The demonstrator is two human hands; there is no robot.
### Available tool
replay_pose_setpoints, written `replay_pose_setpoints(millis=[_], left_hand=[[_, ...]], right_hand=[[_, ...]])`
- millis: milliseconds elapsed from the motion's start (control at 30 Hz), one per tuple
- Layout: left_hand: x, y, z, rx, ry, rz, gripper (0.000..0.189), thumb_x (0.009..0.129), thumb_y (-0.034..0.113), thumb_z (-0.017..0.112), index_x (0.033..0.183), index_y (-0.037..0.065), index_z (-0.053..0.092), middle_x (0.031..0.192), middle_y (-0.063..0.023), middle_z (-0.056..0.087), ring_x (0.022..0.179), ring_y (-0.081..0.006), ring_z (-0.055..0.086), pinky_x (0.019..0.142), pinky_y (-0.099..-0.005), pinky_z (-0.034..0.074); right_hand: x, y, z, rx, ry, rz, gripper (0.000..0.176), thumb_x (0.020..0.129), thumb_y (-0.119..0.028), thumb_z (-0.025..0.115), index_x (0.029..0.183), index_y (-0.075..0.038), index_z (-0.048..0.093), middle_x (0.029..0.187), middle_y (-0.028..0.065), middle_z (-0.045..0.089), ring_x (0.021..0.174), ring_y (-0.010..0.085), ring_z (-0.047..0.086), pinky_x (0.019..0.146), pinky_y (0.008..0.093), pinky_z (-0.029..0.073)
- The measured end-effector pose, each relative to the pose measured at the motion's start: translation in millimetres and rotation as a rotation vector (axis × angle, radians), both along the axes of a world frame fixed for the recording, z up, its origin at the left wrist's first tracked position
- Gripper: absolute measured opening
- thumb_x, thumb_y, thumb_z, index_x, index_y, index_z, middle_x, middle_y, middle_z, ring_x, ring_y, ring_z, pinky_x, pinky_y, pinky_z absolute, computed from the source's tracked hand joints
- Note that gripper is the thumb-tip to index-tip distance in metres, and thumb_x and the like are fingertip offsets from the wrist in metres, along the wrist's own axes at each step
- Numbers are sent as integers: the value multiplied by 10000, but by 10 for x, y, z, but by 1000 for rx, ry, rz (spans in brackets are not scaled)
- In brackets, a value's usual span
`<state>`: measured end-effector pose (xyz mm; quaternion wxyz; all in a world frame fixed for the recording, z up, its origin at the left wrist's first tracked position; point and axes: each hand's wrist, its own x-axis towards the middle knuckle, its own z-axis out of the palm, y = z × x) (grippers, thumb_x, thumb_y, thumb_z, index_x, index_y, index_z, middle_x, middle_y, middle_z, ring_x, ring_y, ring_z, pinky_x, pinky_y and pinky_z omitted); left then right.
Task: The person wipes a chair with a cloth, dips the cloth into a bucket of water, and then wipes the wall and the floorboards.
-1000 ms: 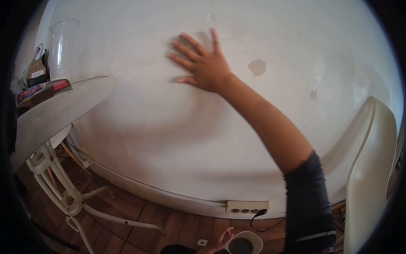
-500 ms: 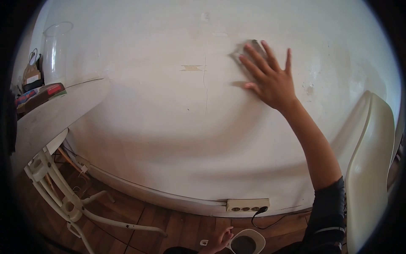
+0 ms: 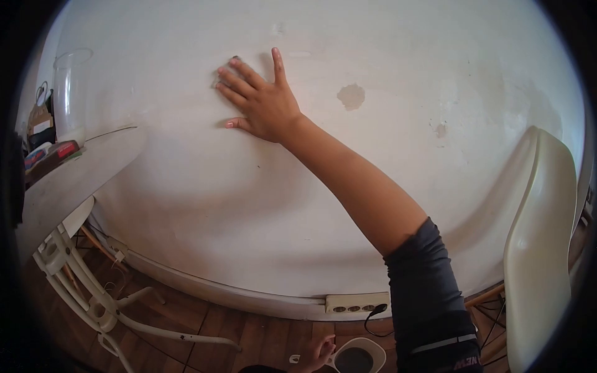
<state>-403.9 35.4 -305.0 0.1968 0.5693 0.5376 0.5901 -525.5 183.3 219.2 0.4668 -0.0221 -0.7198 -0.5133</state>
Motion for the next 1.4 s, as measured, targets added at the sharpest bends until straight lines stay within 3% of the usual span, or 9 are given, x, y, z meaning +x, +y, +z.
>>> replay_pose_setpoints(millis=[100,267,300,433,567,667,833,1133,1400], left_hand=[[-61,-42,49,-11,93,48,326,903,296,574,1135,67,562,818,-78,593,757,-206,599,692,-319,476],[27,-62,-22,94,199,171,366,948,357,482,1180,81,542,846,-93,600,730,-230,593,637,-358,485],[56,-61,-11,153,194,212,364,948,359,481,1173,80,548,840,-93,601,719,-229,593,627,-356,485],[44,-22,-124,218,252,232,360,947,357,485,1142,65,564,809,-95,595,683,-226,589,602,-357,481],[98,-4,16,169,181,182,356,938,345,509,1129,50,563,790,-97,590,663,-225,585,586,-356,475],[126,30,-41,98,198,122,357,926,342,534,1121,44,561,794,-101,591,673,-235,585,590,-362,473],[55,78,-21,77,91,56,311,902,287,574,1124,68,573,801,-72,598,734,-212,600,672,-319,477],[57,-14,200,8,2,-22,297,902,256,563,1120,55,573,802,-87,600,761,-233,599,693,-339,476],[-33,-53,133,49,146,104,280,893,248,572,1090,51,584,782,-88,584,731,-236,590,663,-337,470]], right_hand=[[237,91,30,40,-3,-16,625,866,-631,326,1363,-259,398,1461,-109,279,1368,102,194,1053,674,43],[1188,445,75,-63,27,-267,637,887,-588,287,1432,-259,276,1512,-54,190,1401,119,123,1039,660,-64],[1423,560,52,-36,104,-292,580,898,-553,346,1400,-263,343,1495,-67,232,1387,112,165,1039,670,4],[2486,1011,-120,-190,367,-487,577,917,-409,403,1441,-217,258,1511,-34,206,1393,133,177,1052,646,20],[3042,1300,-310,-190,508,-481,608,945,-492,268,1456,-171,200,1523,-7,163,1410,172,114,1050,645,-6],[2782,1264,-272,-203,508,-298,654,925,-535,287,1459,-171,187,1526,12,149,1415,199,82,1049,645,-22],[1884,733,-37,-168,177,-295,737,876,-621,310,1461,-189,188,1527,12,148,1415,205,83,997,713,-36],[389,119,18,-75,-82,-85,616,918,-560,286,1442,-239,241,1517,-57,165,1409,159,79,1036,690,26],[944,395,-69,-45,-4,-154,511,937,-466,339,1411,-277,315,1487,-82,245,1391,109,145,1064,640,30]])
